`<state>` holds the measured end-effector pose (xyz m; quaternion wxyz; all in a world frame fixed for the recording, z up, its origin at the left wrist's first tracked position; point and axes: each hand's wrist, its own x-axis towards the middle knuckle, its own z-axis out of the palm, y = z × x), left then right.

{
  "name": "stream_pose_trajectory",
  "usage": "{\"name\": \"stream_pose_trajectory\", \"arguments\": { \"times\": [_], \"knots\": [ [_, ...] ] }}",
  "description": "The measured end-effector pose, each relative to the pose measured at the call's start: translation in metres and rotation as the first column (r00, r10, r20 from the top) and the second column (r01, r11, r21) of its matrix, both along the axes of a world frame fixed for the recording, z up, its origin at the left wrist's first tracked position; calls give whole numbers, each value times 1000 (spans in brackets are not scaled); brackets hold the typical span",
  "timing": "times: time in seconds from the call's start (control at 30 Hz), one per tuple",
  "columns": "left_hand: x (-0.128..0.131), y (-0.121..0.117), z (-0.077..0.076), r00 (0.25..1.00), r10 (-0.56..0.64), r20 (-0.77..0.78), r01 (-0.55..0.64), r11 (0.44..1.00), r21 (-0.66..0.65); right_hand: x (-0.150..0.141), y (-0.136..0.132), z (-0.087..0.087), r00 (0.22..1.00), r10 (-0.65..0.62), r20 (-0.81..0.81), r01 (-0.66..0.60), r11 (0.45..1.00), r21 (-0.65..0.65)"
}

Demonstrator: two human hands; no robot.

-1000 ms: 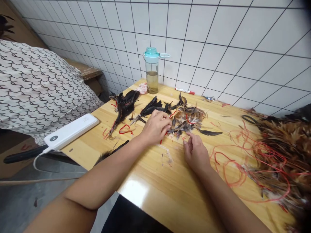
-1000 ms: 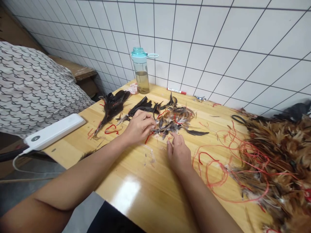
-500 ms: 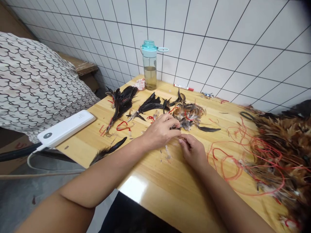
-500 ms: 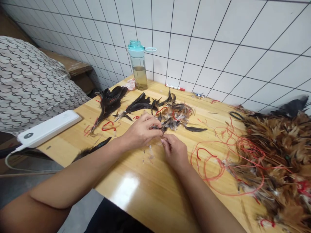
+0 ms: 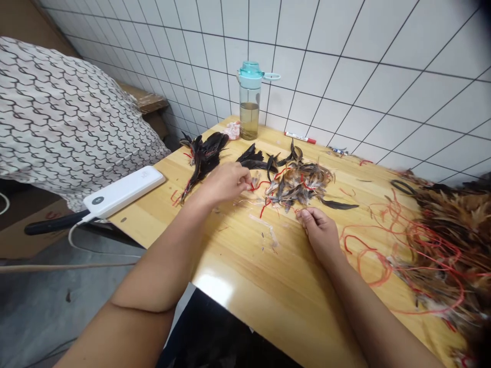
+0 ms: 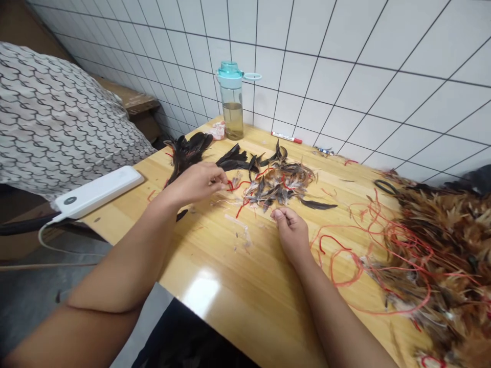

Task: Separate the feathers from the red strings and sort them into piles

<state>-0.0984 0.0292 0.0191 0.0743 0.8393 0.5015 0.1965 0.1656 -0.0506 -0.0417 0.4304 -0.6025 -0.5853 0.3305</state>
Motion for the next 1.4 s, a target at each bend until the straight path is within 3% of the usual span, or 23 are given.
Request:
{"name": "stream_pose_trajectory", "arguments": {
  "times": [0.07,0.23,0.5,0.67,0.9,1.1,1.4],
  "knots": [
    [-3,1,-2,999,-35,-27,32,996,-80,0,1,-2,1000,-2,-24,2,1000,-11],
    [8,0,-11,995,-89,-46,86,994,-73,1,1,-5,995,-11,-102,8,1000,-24],
    [27,2,-26,980,-172,-104,164,983,-86,0,1,-4,998,-25,-55,24,1000,-19],
    [19,1,-13,989,-146,-18,146,989,12,-1,-1,2,999,-43,2,43,999,18],
    [37,-25,5,948,-275,162,291,953,-86,-4,-1,3,999,-46,14,46,999,24],
    [57,-38,-11,884,-445,144,463,875,-139,-4,0,2,1000,-10,29,9,999,36],
    [69,-40,-27,904,-405,139,401,914,58,-5,1,-1,993,88,82,-92,994,52]
  ]
}}
